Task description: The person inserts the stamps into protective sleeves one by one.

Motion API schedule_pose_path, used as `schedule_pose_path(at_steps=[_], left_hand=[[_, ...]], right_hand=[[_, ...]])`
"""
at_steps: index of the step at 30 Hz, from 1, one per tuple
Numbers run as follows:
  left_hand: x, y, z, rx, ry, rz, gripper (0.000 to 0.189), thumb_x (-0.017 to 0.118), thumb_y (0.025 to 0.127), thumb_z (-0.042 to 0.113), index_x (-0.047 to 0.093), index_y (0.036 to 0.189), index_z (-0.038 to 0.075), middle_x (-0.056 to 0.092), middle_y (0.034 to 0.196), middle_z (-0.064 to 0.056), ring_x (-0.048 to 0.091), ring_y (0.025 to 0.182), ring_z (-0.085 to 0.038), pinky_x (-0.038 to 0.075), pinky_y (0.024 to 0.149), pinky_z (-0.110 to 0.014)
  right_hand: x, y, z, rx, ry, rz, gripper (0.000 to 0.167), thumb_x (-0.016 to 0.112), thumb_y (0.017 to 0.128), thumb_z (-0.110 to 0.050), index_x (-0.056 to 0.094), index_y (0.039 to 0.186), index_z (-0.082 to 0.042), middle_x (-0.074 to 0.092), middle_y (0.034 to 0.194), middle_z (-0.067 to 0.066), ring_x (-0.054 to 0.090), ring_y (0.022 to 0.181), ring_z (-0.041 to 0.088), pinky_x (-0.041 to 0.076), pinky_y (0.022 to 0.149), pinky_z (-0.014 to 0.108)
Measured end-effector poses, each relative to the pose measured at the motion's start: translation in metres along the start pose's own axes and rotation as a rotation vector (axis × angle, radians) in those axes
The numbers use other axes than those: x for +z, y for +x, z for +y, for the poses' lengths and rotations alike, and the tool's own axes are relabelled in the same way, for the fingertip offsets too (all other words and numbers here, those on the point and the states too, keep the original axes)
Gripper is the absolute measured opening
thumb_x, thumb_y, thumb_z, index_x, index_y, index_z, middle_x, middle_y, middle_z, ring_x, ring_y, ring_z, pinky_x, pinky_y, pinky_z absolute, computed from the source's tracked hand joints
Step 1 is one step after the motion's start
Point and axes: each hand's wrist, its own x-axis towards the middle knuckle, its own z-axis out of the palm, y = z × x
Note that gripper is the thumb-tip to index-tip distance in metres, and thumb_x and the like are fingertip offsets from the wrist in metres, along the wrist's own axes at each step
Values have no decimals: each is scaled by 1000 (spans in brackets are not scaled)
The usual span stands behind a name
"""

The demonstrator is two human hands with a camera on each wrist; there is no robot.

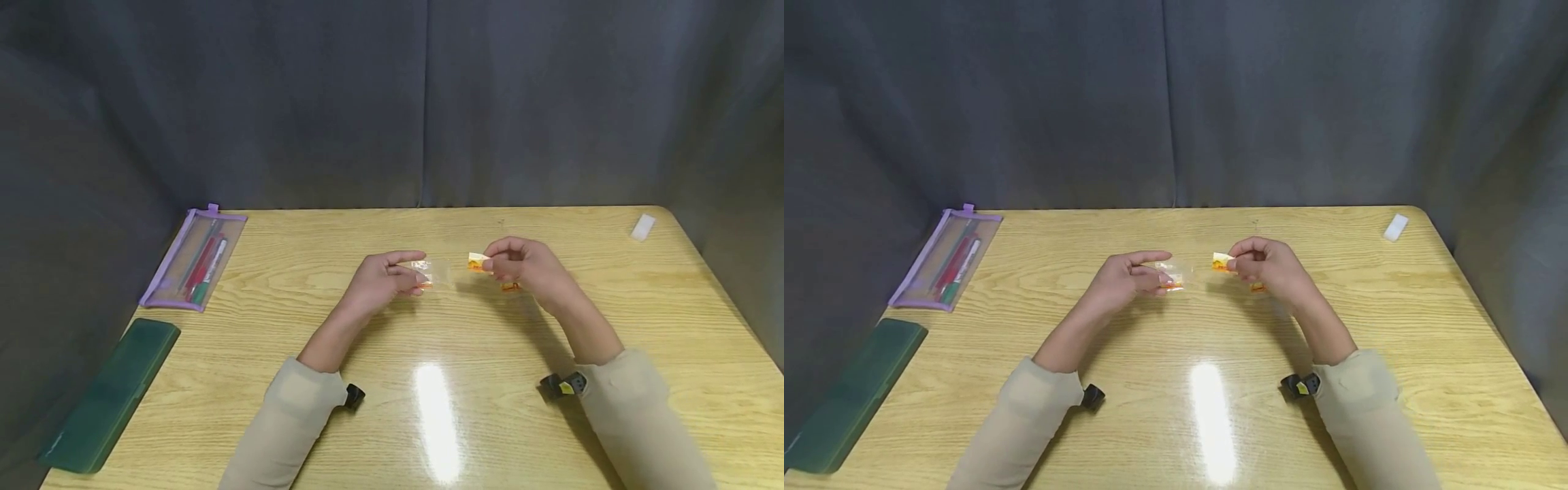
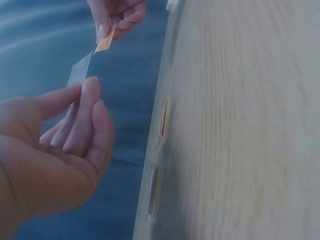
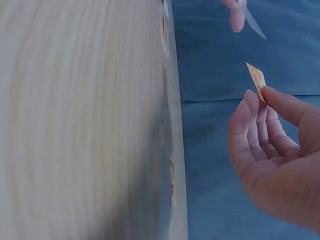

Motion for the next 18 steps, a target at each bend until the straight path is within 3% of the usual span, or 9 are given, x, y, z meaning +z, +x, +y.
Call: schedule_pose_path(at_steps=[8, 13, 18], left_hand=[[-2, 2, -3, 27, -22, 63, 22, 66, 99, 12, 73, 119, 6, 74, 117, -11, 77, 90, -21, 57, 98, -49], [-1, 3, -4, 29, -8, 80, 25, 70, 98, 21, 74, 114, 2, 77, 106, -14, 77, 85, -23, 60, 93, -47], [-1, 3, -5, 38, 11, 94, 25, 72, 96, 27, 77, 105, 4, 78, 92, -11, 78, 81, -24, 61, 88, -46]], right_hand=[[13, 2, 6, 14, 80, -6, 36, 66, 100, -20, 58, 129, 0, 69, 94, -6, 72, 87, 18, 60, 80, 31], [17, 3, 8, 26, 142, -22, 37, 63, 102, -18, 58, 131, 4, 70, 93, -4, 69, 80, 15, 62, 82, 33], [18, 3, 6, 8, 154, -20, 34, 59, 103, -12, 56, 132, 5, 70, 96, -3, 72, 87, 16, 62, 86, 34]])
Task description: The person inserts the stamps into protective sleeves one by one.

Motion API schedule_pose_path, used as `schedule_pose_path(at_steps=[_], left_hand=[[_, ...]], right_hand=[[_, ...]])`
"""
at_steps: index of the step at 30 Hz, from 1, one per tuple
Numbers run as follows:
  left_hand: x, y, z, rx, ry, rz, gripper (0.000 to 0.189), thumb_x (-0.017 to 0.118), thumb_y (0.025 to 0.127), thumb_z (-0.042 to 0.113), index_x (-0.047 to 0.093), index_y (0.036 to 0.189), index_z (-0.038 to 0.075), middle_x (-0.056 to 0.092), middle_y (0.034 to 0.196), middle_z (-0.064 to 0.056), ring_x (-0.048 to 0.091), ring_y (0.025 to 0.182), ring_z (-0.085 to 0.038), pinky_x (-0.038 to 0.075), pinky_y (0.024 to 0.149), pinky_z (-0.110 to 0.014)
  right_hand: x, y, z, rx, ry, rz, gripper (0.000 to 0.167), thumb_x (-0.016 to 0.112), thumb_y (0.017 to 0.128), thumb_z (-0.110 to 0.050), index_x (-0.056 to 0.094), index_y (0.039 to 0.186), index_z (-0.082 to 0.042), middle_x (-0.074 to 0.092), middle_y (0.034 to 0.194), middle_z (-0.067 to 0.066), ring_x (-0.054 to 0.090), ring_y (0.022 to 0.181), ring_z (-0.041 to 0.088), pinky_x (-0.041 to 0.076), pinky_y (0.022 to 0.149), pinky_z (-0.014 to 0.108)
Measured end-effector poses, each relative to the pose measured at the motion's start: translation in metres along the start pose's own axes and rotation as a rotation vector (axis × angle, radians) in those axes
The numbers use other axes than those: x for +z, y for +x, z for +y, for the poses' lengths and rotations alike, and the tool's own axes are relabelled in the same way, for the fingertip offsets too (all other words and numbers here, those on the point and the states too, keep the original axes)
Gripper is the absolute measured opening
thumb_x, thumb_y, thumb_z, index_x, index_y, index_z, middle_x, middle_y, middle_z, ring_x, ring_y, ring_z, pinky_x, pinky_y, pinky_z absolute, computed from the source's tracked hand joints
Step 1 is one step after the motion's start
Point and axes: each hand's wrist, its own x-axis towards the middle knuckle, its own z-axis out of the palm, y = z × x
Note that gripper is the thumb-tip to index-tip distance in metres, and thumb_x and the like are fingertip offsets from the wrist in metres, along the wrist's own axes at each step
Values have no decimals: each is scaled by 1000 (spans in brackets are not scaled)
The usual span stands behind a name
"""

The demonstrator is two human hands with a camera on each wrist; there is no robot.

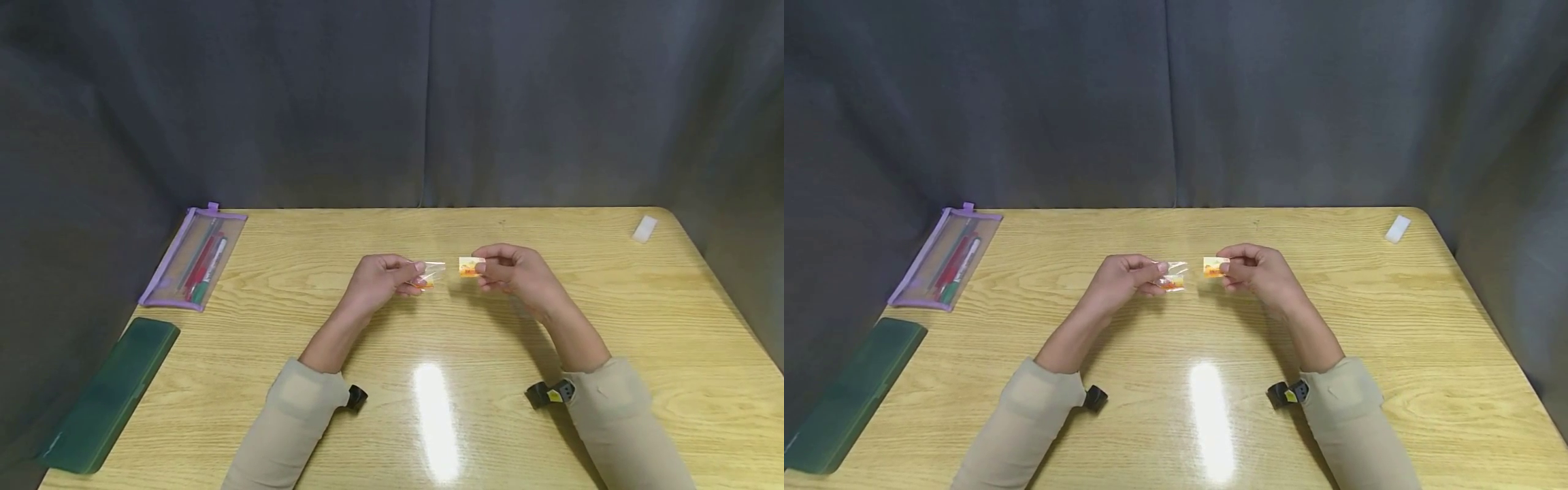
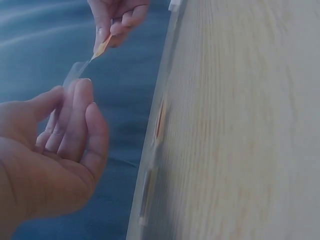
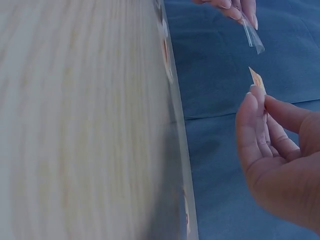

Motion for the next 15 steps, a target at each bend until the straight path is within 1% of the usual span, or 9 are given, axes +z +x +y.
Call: schedule_pose_path(at_steps=[4, 6, 9, 12, 15], left_hand=[[0, 0, -1, 15, 21, 3, 26, 72, 96, 29, 78, 104, 5, 78, 89, -11, 77, 78, -19, 62, 87, -46], [0, -1, -1, 18, 21, 3, 27, 72, 96, 29, 78, 106, 4, 79, 93, -11, 78, 79, -18, 62, 86, -45], [0, -2, 0, 24, 10, 6, 27, 73, 96, 28, 78, 106, 3, 79, 98, -12, 78, 81, -19, 62, 86, -40], [0, -3, 1, 31, -13, 11, 23, 73, 95, 23, 78, 105, 2, 79, 101, -12, 78, 83, -18, 62, 87, -38], [1, -4, 2, 37, -59, 8, 19, 70, 96, 12, 77, 106, -2, 78, 103, -16, 78, 84, -17, 61, 91, -44]], right_hand=[[1, -2, -3, -8, 17, 13, 36, 59, 102, -9, 55, 134, 7, 71, 97, -2, 74, 91, 16, 62, 86, 31], [1, -3, -5, -6, 17, 27, 36, 60, 101, -10, 56, 133, 7, 73, 96, -3, 74, 90, 15, 62, 84, 30], [2, -5, -6, -2, 24, 47, 34, 63, 101, -12, 58, 128, 6, 74, 94, -2, 75, 86, 13, 62, 82, 28], [3, -6, -7, -4, 35, 54, 29, 64, 100, -12, 58, 122, 6, 73, 92, -2, 74, 83, 11, 62, 80, 28], [4, -6, -7, -4, 38, 55, 25, 63, 101, -11, 59, 118, 6, 72, 90, -3, 74, 83, 12, 63, 81, 30]])
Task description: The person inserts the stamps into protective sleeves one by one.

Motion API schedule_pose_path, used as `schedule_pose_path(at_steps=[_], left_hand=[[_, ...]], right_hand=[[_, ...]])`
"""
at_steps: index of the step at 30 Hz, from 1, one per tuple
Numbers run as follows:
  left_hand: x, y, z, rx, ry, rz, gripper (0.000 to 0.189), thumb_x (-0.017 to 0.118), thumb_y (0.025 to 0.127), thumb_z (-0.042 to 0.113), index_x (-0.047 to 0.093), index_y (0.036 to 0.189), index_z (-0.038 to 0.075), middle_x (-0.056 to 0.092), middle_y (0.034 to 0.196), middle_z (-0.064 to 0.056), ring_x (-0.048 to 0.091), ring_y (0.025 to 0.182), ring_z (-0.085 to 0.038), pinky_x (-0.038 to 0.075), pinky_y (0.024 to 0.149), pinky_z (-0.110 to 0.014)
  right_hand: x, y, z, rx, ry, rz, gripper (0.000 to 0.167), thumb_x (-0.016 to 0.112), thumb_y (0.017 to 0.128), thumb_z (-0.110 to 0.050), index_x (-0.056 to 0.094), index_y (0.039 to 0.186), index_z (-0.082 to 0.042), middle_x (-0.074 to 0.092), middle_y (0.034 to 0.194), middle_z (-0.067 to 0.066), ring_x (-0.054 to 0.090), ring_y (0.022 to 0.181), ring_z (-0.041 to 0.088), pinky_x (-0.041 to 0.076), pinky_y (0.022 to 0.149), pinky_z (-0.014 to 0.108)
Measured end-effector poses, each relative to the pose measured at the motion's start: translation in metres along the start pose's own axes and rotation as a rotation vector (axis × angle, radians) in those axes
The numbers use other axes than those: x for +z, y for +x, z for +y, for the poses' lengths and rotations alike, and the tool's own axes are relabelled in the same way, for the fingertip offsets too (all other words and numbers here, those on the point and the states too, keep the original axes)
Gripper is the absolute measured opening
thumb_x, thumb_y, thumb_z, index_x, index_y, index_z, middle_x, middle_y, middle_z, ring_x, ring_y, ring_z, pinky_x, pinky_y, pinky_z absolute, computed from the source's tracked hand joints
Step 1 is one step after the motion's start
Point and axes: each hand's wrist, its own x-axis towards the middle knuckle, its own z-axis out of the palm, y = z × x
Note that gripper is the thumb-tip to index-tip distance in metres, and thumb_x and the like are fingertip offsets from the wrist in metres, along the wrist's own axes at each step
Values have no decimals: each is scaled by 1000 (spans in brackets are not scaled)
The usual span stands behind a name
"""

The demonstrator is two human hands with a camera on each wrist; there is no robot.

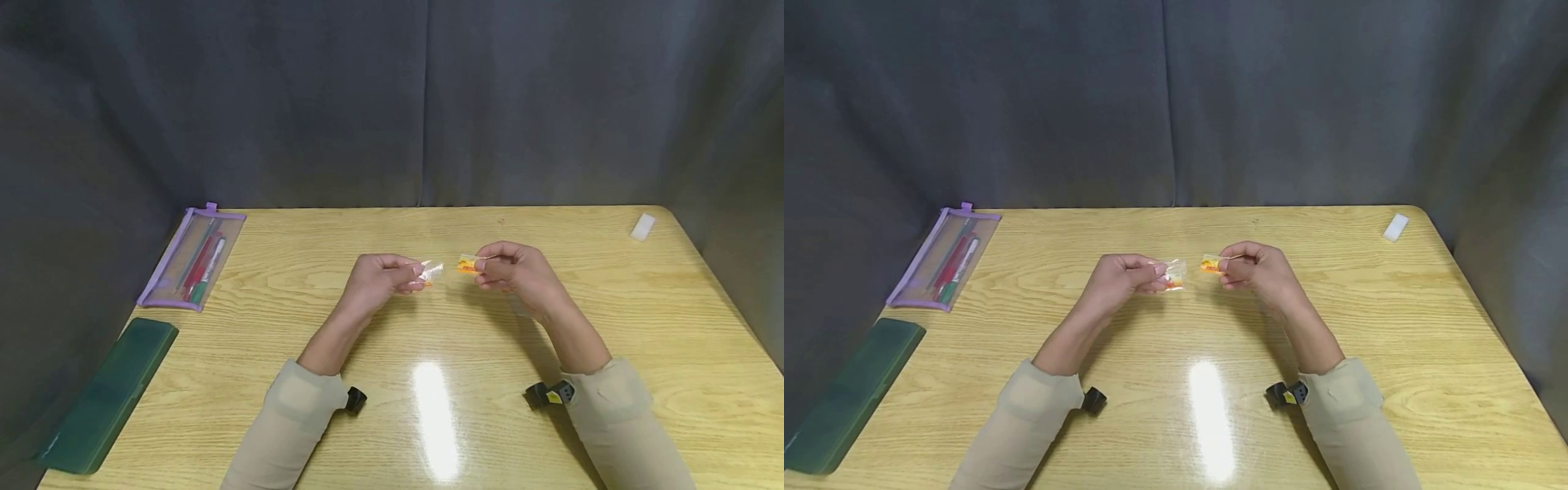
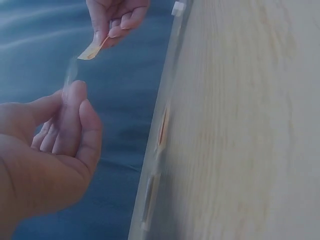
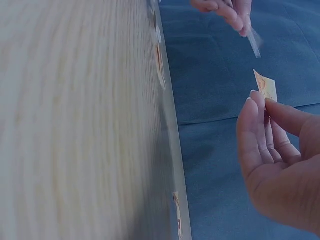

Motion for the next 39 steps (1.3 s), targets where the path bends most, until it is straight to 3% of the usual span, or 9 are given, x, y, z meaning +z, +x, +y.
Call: schedule_pose_path(at_steps=[4, 11, 15, 20, 25, 28, 31, 35, 39], left_hand=[[2, 1, -1, -5, -72, -12, 17, 66, 96, 1, 73, 110, -5, 73, 110, -19, 77, 90, -16, 57, 98, -48], [3, 1, -3, -14, -67, 25, 16, 68, 95, 4, 74, 110, -1, 75, 105, -13, 75, 87, -12, 56, 100, -49], [4, 0, -4, -18, -48, 47, 16, 71, 95, 10, 75, 107, 1, 77, 96, -11, 74, 80, -13, 58, 95, -51], [6, 0, -5, -16, -1, 57, 19, 74, 94, 20, 78, 101, 3, 78, 92, -14, 75, 72, -14, 61, 88, -46], [7, 0, -5, -9, 50, 70, 22, 75, 94, 27, 79, 97, 5, 79, 89, -11, 75, 70, -13, 62, 84, -41], [7, 1, -5, 15, 29, 72, 23, 74, 95, 24, 78, 97, 1, 78, 85, -8, 76, 71, -13, 63, 81, -40], [8, 1, -5, 35, -26, 73, 17, 73, 95, 14, 76, 98, -2, 77, 82, -6, 75, 74, -13, 62, 85, -44], [9, 1, -5, 47, -66, 92, 12, 72, 93, 7, 75, 103, 1, 74, 81, 0, 74, 83, -24, 56, 94, -56], [9, 1, -5, 50, -78, 100, 16, 72, 93, 7, 74, 108, 2, 72, 85, 1, 71, 86, -21, 53, 97, -58]], right_hand=[[1, 0, 0, 11, -23, 1, 26, 62, 101, -12, 59, 119, 6, 72, 91, -3, 73, 85, 15, 63, 83, 34], [3, -1, 2, 16, -42, 4, 30, 62, 101, -13, 59, 123, 6, 71, 93, -1, 73, 85, 15, 63, 82, 31], [5, -1, 2, 19, -47, 0, 29, 63, 100, -14, 60, 122, 5, 72, 95, 1, 73, 85, 16, 63, 83, 34], [8, -2, 1, 26, -51, 1, 31, 64, 100, -15, 61, 123, 5, 73, 96, 5, 73, 84, 17, 63, 84, 38], [9, -3, 0, 30, -55, 4, 33, 64, 101, -18, 61, 124, 5, 72, 95, 4, 72, 82, 15, 63, 84, 37], [11, -4, -1, 28, -52, 0, 34, 65, 101, -19, 61, 123, 5, 72, 95, 3, 71, 80, 12, 63, 83, 35], [12, -4, -1, 24, -41, -4, 33, 65, 101, -20, 61, 122, 5, 72, 92, 1, 71, 78, 10, 63, 82, 34], [12, -4, -1, 18, -25, -4, 31, 64, 101, -19, 61, 120, 5, 72, 89, -3, 70, 77, 9, 63, 83, 35], [12, -4, -1, 12, -10, -6, 31, 64, 101, -19, 61, 121, 5, 71, 87, -4, 70, 77, 9, 63, 82, 34]])
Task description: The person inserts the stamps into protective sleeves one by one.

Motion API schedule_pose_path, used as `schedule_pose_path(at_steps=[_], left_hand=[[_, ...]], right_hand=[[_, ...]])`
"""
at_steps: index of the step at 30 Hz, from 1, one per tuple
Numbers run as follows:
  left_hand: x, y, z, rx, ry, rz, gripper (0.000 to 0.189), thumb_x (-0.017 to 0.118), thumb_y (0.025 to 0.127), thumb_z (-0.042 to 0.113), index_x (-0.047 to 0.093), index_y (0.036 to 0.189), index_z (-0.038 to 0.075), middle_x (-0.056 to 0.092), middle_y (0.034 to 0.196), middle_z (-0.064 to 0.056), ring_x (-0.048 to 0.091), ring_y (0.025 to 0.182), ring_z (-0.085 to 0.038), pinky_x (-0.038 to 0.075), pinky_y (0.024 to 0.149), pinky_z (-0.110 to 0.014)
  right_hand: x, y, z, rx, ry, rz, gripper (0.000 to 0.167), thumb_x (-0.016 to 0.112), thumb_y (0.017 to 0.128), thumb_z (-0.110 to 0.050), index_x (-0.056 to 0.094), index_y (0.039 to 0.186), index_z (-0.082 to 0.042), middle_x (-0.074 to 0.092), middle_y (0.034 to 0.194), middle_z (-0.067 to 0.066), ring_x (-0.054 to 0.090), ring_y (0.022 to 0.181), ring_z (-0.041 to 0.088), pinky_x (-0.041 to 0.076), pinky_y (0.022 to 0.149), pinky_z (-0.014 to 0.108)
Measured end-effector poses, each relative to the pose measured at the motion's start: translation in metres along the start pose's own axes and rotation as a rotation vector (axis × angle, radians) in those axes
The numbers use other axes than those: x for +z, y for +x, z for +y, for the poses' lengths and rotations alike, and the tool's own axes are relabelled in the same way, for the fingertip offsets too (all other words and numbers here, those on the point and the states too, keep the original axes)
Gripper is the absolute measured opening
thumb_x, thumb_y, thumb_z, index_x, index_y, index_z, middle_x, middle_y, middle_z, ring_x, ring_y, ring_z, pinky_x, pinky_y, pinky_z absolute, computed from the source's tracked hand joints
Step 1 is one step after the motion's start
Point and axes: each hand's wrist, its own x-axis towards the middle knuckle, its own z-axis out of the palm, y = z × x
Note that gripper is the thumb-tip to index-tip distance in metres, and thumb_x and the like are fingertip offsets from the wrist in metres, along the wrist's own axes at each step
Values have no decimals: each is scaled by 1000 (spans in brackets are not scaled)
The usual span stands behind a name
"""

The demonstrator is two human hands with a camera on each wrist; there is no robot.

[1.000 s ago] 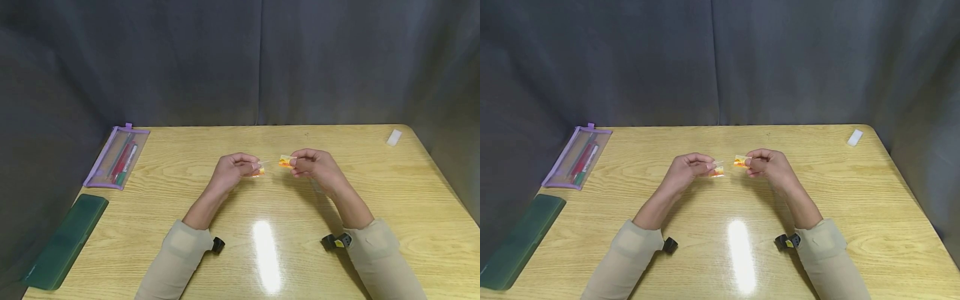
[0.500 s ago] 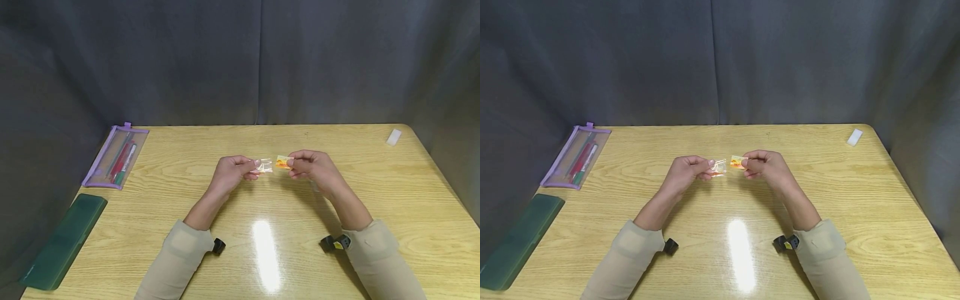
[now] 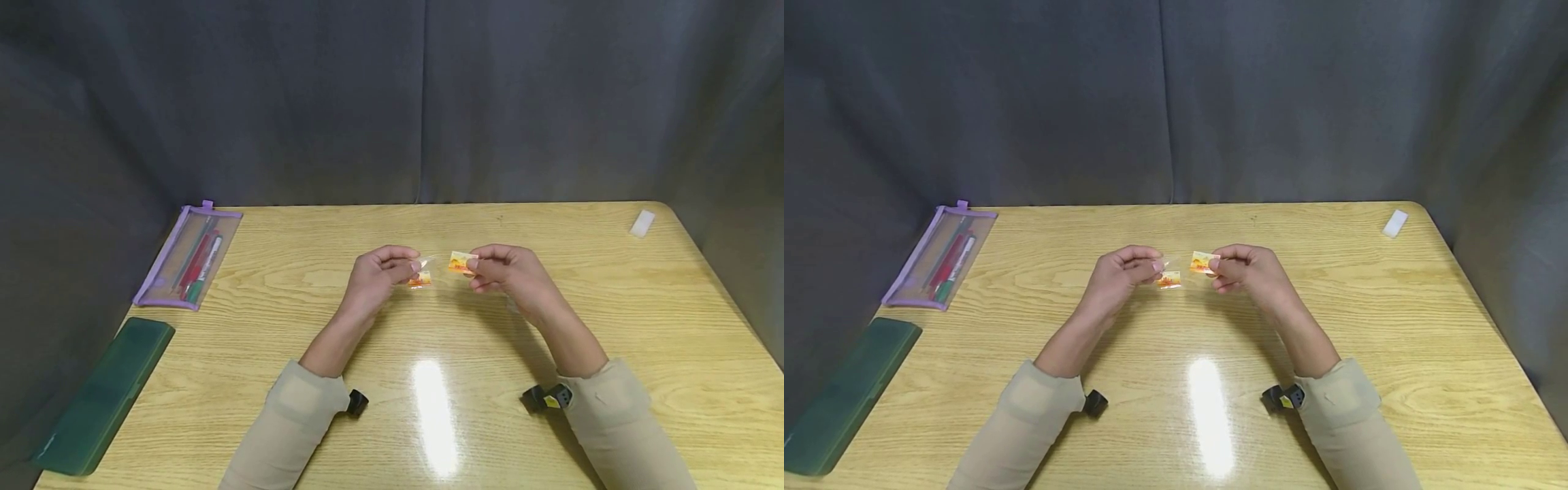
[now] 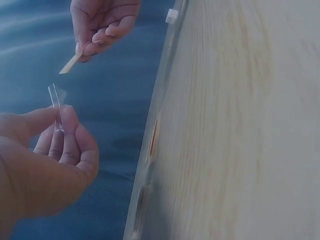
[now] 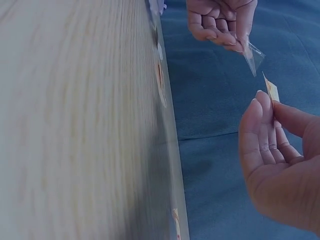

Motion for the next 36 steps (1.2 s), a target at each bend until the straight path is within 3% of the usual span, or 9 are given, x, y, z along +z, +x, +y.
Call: schedule_pose_path(at_steps=[2, 7, 13, 17, 23, 32, 36], left_hand=[[0, 0, 0, -8, 5, 0, 20, 73, 92, 8, 74, 111, 2, 71, 87, 1, 70, 85, -16, 55, 95, -55], [4, -1, 1, -25, 18, 9, 21, 76, 92, 12, 76, 111, 3, 73, 90, -1, 72, 91, -27, 57, 92, -49], [6, -2, 1, -18, 6, 20, 20, 77, 92, 18, 78, 100, 0, 76, 82, -3, 74, 73, -13, 61, 87, -51], [6, -3, 0, -3, 20, 29, 23, 77, 92, 24, 79, 97, 1, 75, 74, -2, 72, 65, -10, 63, 75, -39], [7, -3, 0, 9, 17, 40, 26, 76, 93, 26, 79, 97, 0, 77, 78, -7, 73, 64, -10, 60, 66, -25], [8, -3, 0, 23, 17, 55, 29, 77, 93, 26, 79, 95, -3, 77, 74, -4, 74, 65, -10, 62, 67, -29], [8, -4, 0, 38, 35, 81, 30, 77, 92, 28, 79, 94, -2, 77, 76, -6, 74, 66, -11, 64, 74, -42]], right_hand=[[0, 0, 0, -2, 10, -3, 31, 64, 101, -19, 60, 121, 5, 72, 86, -5, 70, 77, 9, 63, 81, 33], [2, 1, 1, -5, 31, -11, 29, 64, 101, -19, 60, 119, 5, 72, 84, -5, 70, 76, 8, 63, 79, 32], [4, 2, 2, 1, 41, -12, 30, 64, 101, -18, 60, 120, 6, 72, 83, -5, 70, 74, 7, 63, 78, 30], [5, 1, 1, -7, 38, -8, 31, 63, 102, -19, 60, 121, 6, 72, 84, -4, 70, 75, 8, 63, 77, 29], [7, 0, 0, -23, 49, -19, 31, 63, 102, -19, 60, 120, 7, 72, 83, -4, 70, 75, 8, 62, 76, 27], [9, 0, 1, -28, 39, -26, 30, 63, 102, -19, 61, 118, 6, 72, 83, -3, 70, 75, 8, 63, 76, 29], [10, -1, 1, -28, 31, -45, 30, 63, 101, -17, 61, 117, 8, 72, 83, -2, 70, 74, 9, 62, 75, 29]])
